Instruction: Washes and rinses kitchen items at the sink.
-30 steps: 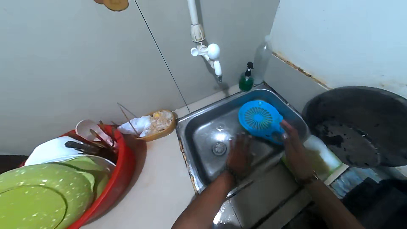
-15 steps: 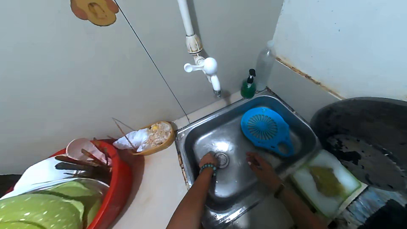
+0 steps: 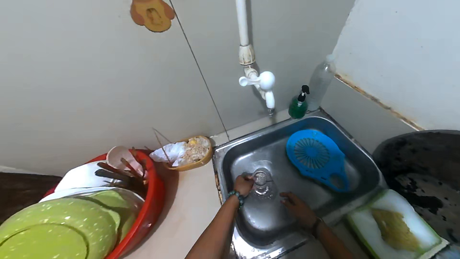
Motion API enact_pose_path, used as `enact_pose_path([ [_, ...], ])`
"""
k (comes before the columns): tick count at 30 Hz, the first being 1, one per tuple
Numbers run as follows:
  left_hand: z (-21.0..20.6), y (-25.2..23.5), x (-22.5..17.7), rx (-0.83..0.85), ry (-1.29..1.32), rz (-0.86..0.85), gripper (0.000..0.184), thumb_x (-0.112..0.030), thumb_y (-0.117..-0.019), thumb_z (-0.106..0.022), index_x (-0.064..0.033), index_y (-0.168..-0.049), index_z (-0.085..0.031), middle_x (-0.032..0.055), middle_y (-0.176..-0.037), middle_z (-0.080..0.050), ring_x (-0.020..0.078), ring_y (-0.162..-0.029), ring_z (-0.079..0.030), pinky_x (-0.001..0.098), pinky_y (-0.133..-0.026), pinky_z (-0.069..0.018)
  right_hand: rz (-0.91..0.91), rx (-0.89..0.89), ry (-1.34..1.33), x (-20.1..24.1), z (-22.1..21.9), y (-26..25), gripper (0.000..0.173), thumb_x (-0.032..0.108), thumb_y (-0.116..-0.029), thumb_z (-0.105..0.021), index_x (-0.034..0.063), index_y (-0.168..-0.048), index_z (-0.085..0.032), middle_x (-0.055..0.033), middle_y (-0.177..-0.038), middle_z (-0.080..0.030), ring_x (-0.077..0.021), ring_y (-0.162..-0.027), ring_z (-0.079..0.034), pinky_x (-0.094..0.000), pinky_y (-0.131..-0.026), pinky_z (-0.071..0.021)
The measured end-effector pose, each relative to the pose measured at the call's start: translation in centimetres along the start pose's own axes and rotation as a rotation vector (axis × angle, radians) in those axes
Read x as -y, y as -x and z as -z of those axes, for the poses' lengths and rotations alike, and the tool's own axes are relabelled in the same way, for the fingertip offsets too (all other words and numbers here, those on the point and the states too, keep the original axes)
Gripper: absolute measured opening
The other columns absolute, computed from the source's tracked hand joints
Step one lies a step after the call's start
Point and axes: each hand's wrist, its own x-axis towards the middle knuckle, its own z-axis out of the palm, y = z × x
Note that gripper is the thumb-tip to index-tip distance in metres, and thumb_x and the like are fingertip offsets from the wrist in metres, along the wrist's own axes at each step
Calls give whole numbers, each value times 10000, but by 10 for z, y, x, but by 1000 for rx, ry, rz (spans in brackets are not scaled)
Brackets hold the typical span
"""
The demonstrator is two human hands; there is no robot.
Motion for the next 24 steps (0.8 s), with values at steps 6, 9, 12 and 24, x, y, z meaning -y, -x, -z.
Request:
enact_pose_path([
  [6,80,55,-29,-199,315,-101,250,-154,-1031,-622,56,-1167,-631,110,-910,-673,126,-721,-639,282,-697,-552,38,-18,-36,-12,-4,4,413,181,-1077,-517,29,-1460,-513,-231,-1322,-631,-335,-1153,-651,-496,-967,-527],
  [9,132,84,-44,-460,162,-248,308,-181,-1039,-615,45,-1248,-624,192,-1057,-692,261,-910,-686,443,-863,-568,54,-56,-56,-19,-4,2,403,177,-1074,-524,34,-1451,-529,-230,-1278,-653,-342,-1102,-672,-506,-910,-549],
  [12,173,100,-52,-881,-259,-461,288,-219,-1042,-601,11,-1209,-639,211,-1094,-698,359,-969,-703,581,-879,-561,49,-78,-92,-22,-3,2,387,174,-1075,-520,45,-1440,-538,-207,-1247,-672,-322,-1062,-686,-492,-866,-565],
  [24,200,99,-36,-979,-487,-481,215,-187,-1025,-629,-16,-1149,-669,185,-1055,-705,361,-950,-703,605,-849,-553,121,-150,-213,-26,-7,9,353,123,-1065,-518,35,-1405,-560,-160,-1210,-694,-271,-1028,-708,-448,-801,-598],
])
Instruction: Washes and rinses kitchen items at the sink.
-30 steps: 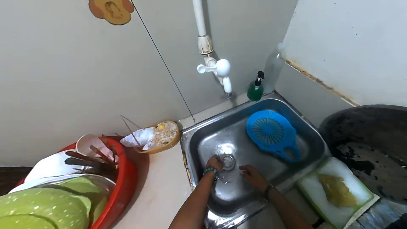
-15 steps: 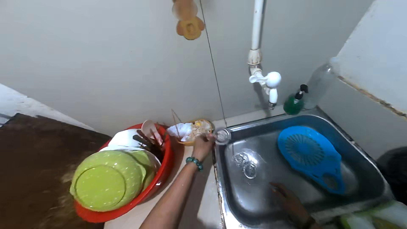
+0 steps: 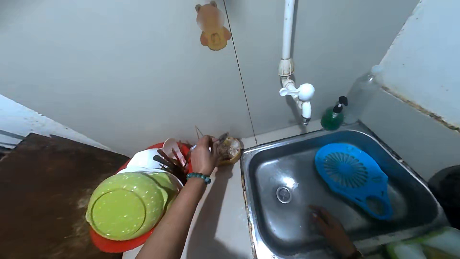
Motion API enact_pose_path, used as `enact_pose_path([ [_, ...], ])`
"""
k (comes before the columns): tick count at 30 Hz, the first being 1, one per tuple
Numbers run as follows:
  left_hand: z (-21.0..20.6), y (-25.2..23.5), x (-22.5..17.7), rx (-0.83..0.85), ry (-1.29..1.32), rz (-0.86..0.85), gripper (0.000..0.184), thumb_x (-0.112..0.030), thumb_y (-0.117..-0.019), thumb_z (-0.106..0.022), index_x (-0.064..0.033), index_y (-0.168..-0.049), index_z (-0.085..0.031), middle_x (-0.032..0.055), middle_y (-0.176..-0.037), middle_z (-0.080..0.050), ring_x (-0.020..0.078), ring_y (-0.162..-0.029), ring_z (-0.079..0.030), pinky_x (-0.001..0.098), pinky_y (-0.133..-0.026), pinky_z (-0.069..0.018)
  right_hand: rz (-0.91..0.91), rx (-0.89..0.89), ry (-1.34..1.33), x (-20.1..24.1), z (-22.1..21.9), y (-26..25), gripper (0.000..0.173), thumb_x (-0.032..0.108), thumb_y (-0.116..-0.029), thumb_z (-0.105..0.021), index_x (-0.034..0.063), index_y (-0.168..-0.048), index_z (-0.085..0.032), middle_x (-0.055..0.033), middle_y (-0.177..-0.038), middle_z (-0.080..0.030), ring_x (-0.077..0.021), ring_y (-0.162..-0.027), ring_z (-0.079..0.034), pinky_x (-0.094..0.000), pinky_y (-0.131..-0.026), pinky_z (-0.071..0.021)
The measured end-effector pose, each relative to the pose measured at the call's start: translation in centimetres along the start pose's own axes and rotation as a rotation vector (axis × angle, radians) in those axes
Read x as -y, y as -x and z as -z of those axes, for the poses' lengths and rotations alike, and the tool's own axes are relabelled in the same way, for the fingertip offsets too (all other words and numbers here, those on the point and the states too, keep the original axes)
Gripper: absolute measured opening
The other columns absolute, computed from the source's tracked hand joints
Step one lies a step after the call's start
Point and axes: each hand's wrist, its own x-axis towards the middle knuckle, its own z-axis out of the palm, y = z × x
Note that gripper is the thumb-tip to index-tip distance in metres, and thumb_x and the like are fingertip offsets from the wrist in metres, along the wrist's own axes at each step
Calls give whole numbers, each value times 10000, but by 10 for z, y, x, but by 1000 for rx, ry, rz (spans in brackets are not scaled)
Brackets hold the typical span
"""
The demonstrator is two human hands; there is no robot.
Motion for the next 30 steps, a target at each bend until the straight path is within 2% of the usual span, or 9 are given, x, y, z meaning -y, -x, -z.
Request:
enact_pose_path([
  [6,1,-5,14,72,547,319,245,-209,-1010,-669,-14,-1156,-649,146,-1003,-705,236,-819,-696,452,-766,-588,213,-56,60,59,2,8,340,102,-1051,-500,13,-1367,-589,-151,-1203,-701,-252,-1045,-703,-424,-863,-583],
  [10,11,2,15,-115,36,-112,212,-146,-1032,-598,10,-1162,-656,191,-1098,-693,352,-976,-702,577,-858,-575,794,-434,355,159,18,21,380,148,-1004,-519,32,-1355,-607,-118,-1034,-715,-224,-850,-700,-421,-744,-600],
  [13,-1,10,6,-51,-156,-249,152,-102,-1000,-630,-13,-1112,-683,203,-1085,-691,404,-921,-709,615,-763,-574,1073,-695,586,240,26,26,444,150,-1015,-490,28,-1437,-552,-148,-942,-683,-264,-689,-641,-451,-586,-549],
  [15,-14,23,-20,36,-18,-242,194,-160,-1015,-621,-18,-1131,-684,173,-1073,-701,342,-922,-712,564,-799,-592,1085,-738,713,284,25,22,498,218,-1023,-478,71,-1497,-513,-176,-984,-684,-325,-715,-654,-503,-571,-525],
  [17,-40,51,-51,354,78,-204,234,-217,-1033,-593,-44,-1163,-682,152,-1099,-697,301,-966,-706,528,-870,-587,1017,-718,831,313,21,16,473,270,-1050,-479,92,-1484,-542,-205,-1051,-687,-383,-829,-685,-536,-635,-530],
  [20,-103,86,-82,880,-55,-198,300,-226,-1042,-545,-59,-1262,-660,181,-1265,-669,361,-1170,-654,582,-1008,-512,962,-676,858,330,13,4,412,300,-1067,-470,100,-1402,-604,-197,-1074,-685,-385,-871,-692,-530,-668,-538],
  [22,-137,99,-91,1055,-112,-188,317,-189,-1029,-566,-21,-1288,-638,225,-1307,-641,406,-1227,-615,609,-1032,-482,935,-624,847,333,11,2,399,307,-1073,-485,128,-1410,-601,-197,-1090,-672,-377,-874,-687,-523,-687,-540],
  [27,-182,104,-98,1099,-185,-63,393,-182,-1008,-578,-13,-1363,-591,230,-1398,-589,401,-1298,-573,583,-1072,-462,868,-471,735,340,11,5,445,377,-1082,-473,172,-1465,-567,-197,-1191,-649,-348,-968,-674,-516,-802,-541],
  [30,-188,93,-110,1023,26,-23,486,-243,-1025,-590,-14,-1447,-522,232,-1462,-526,370,-1347,-535,531,-1128,-432,838,-383,513,345,19,5,407,407,-1086,-449,135,-1321,-640,-157,-1123,-636,-296,-953,-643,-482,-800,-518],
])
